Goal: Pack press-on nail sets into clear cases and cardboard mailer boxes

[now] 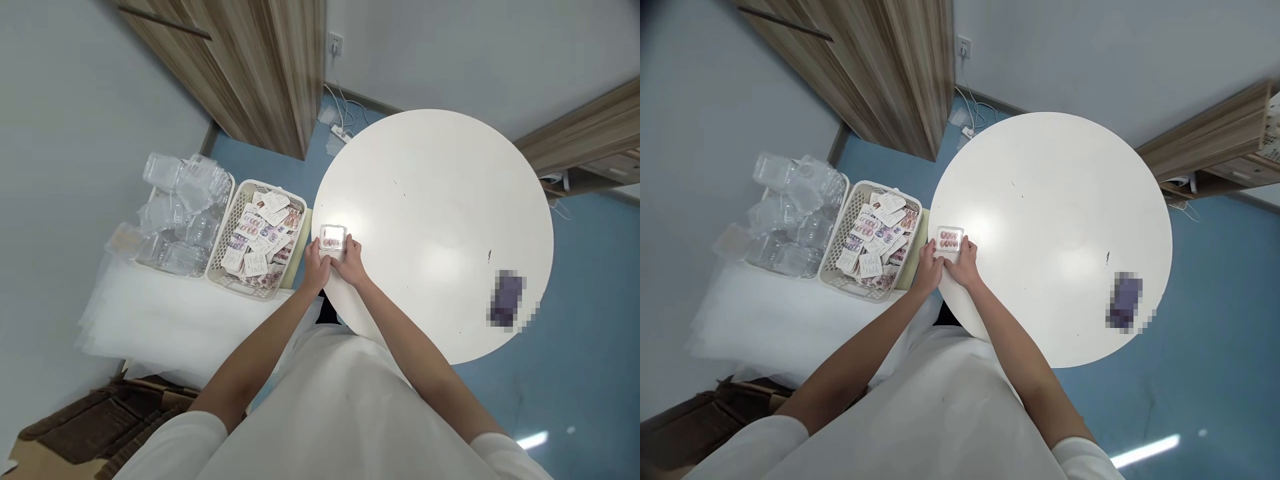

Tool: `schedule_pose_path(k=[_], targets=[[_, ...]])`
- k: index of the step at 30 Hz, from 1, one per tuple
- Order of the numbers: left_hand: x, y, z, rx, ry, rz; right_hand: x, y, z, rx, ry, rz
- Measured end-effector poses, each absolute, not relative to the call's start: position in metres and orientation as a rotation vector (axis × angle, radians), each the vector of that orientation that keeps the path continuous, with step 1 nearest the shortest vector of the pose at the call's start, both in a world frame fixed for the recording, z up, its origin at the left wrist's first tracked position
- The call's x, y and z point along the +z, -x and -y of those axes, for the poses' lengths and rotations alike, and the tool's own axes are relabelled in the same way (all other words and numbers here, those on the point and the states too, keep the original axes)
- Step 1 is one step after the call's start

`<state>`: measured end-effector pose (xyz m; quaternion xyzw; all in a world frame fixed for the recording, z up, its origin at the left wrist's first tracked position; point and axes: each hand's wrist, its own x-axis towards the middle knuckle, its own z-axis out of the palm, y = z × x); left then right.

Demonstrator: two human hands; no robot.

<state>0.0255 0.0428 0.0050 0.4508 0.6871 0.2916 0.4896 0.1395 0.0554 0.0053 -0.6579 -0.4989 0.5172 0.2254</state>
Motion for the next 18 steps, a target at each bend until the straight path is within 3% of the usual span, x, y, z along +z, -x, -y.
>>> schedule_pose_path(k=[6, 12, 18], targets=[[0.004, -0.027, -0.018, 0.838, -1.071, -1.753, 0.006, -0.155, -0.044, 1.477, 1.776, 1.412], [0.012, -0.025, 0.069, 0.886, -1.055, -1.951, 0.016, -0.186, 0.006, 1.449, 1.727, 1.511], [0.018, -0.015, 0.148, 0.672, -0.959, -2.202, 0.015, -0.185, 0.068, 1.465, 1.481, 1.798]])
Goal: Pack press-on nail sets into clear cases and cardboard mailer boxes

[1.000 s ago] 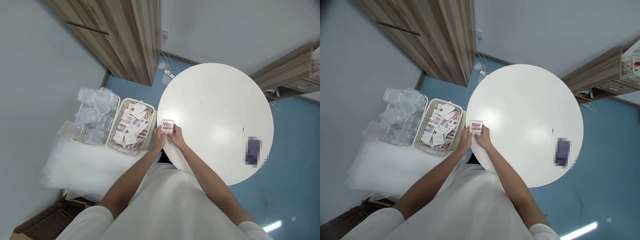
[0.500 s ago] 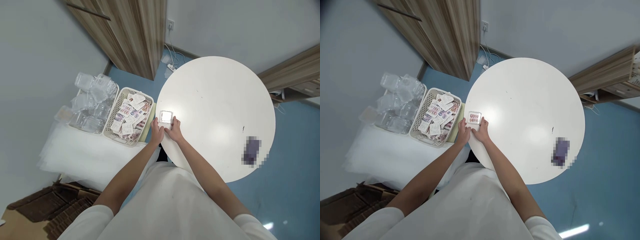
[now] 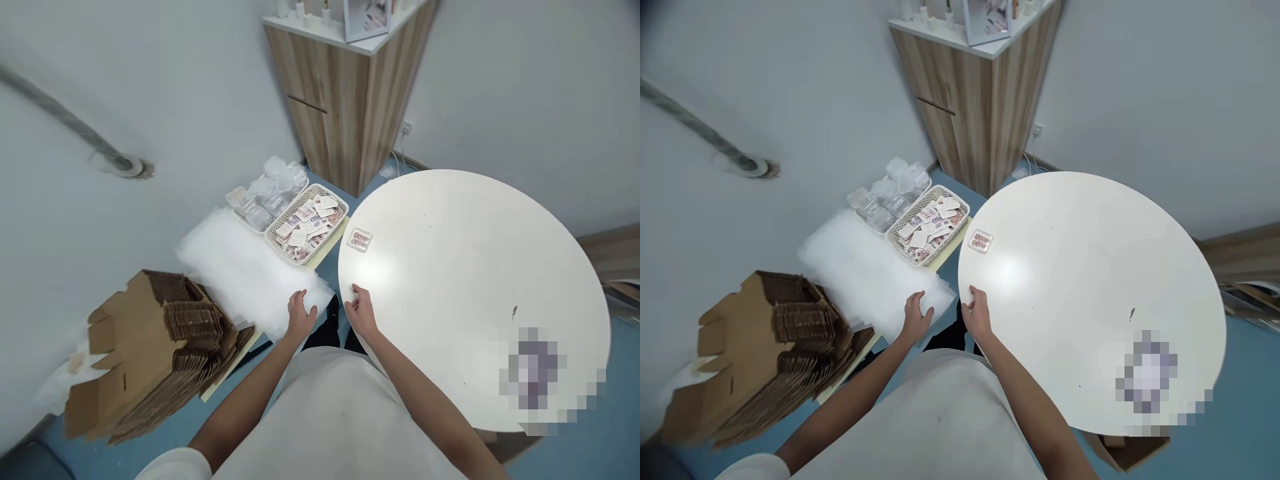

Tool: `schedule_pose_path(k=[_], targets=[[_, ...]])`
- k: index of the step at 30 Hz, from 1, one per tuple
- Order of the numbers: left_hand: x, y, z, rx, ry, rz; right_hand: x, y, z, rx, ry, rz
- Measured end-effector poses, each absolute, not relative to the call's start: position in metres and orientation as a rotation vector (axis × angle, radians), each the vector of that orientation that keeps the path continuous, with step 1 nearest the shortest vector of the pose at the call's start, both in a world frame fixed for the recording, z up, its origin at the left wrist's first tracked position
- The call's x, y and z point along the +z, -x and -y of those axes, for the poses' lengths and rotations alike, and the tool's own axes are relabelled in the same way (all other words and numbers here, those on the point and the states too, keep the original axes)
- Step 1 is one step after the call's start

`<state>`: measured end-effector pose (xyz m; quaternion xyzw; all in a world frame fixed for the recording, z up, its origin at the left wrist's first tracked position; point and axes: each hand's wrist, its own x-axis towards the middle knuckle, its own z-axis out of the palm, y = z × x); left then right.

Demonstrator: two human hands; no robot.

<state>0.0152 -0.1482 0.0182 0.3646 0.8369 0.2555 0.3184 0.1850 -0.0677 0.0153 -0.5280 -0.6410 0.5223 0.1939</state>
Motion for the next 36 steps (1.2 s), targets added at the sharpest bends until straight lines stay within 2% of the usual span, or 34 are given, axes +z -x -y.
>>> schedule_pose_path(k=[6, 19, 23, 28, 32, 36], targets=[[0.02, 0.02, 0.164, 0.604, -0.849, -2.387, 0.017, -0.143, 0.068, 1.62, 1.111, 2.375], [0.005, 0.073, 0.191, 0.625, -0.701, -2.255, 0.009, -0.027, 0.046, 1.076, 1.405, 2.759], [0.004, 0.076, 0.197, 0.745, -0.679, -2.191, 0.007, -0.015, 0.055, 0.996, 1.289, 2.714], [0.011, 0.078, 0.191, 1.088, -0.606, -2.098, 0.028, -0.017, 0.072, 1.228, 0.92, 2.402], [0.02, 0.078, 0.178, 1.315, -0.461, -1.932, 0.042, -0.018, 0.074, 1.529, 1.117, 1.953], [0.026, 0.077, 0.159, 1.369, -0.354, -1.891, 0.043, -0.016, 0.066, 1.736, 1.264, 1.713]])
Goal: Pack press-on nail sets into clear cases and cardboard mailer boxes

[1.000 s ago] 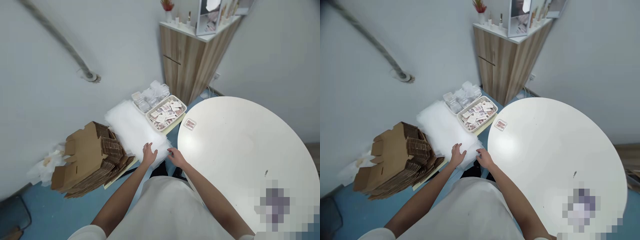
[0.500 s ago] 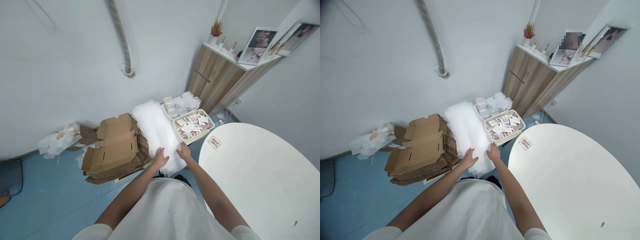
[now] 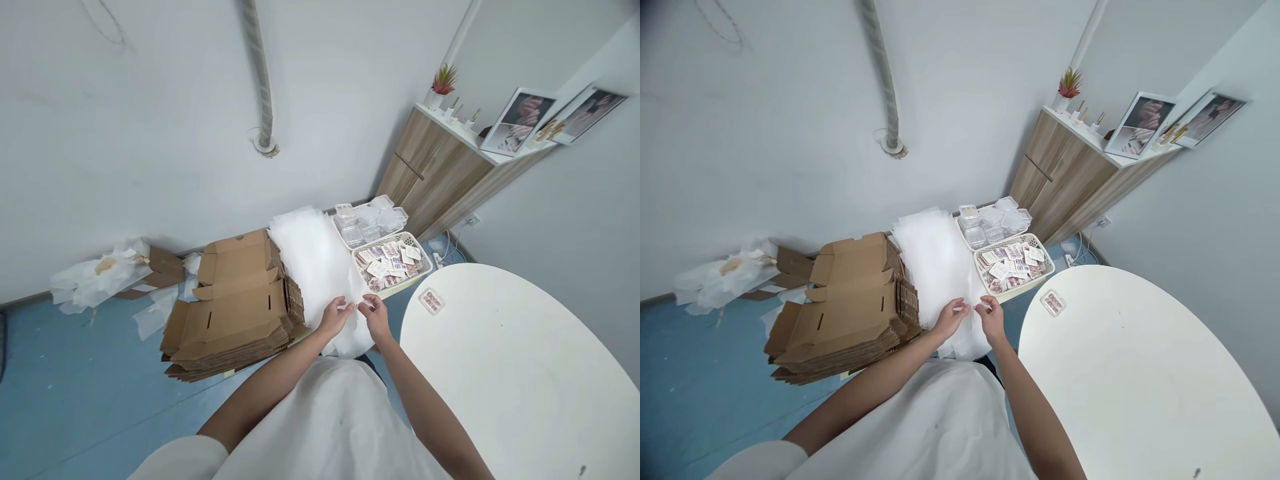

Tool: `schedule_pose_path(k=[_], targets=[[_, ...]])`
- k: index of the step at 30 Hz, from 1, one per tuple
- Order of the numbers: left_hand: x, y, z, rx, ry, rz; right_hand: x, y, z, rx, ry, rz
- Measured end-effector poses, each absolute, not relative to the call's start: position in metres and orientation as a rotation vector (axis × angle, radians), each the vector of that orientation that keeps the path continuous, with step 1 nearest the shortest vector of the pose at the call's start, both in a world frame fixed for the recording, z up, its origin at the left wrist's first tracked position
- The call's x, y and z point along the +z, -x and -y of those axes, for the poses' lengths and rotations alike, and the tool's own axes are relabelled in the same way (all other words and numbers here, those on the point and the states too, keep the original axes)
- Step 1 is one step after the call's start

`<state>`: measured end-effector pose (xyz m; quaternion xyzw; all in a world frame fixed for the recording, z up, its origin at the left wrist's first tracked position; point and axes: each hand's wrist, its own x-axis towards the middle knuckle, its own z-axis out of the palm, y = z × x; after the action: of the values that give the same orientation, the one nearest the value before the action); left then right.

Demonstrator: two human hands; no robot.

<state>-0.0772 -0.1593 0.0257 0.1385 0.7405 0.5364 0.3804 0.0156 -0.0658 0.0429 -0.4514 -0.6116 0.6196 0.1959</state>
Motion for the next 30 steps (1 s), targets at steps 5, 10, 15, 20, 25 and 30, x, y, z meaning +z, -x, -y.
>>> schedule_pose_path(k=[5, 10, 15, 20, 25, 30], targets=[[0.027, 0.083, 0.138, 1.401, -0.253, -1.856, 0.04, -0.015, 0.061, 1.814, 1.166, 1.876], [0.025, 0.089, 0.134, 1.379, -0.241, -1.844, 0.046, -0.013, 0.059, 1.417, 1.206, 2.198], [0.015, 0.092, 0.134, 1.275, -0.277, -1.937, 0.047, -0.006, 0.051, 1.085, 1.047, 2.437], [-0.002, 0.095, 0.146, 1.012, -0.402, -2.15, 0.014, -0.011, 0.047, 1.122, 1.1, 2.677], [-0.009, 0.097, 0.167, 0.68, -0.722, -2.288, -0.017, -0.008, 0.052, 1.278, 1.315, 2.658], [-0.004, 0.097, 0.17, 0.482, -0.912, -2.295, -0.018, 0.007, 0.052, 1.311, 1.413, 2.346]])
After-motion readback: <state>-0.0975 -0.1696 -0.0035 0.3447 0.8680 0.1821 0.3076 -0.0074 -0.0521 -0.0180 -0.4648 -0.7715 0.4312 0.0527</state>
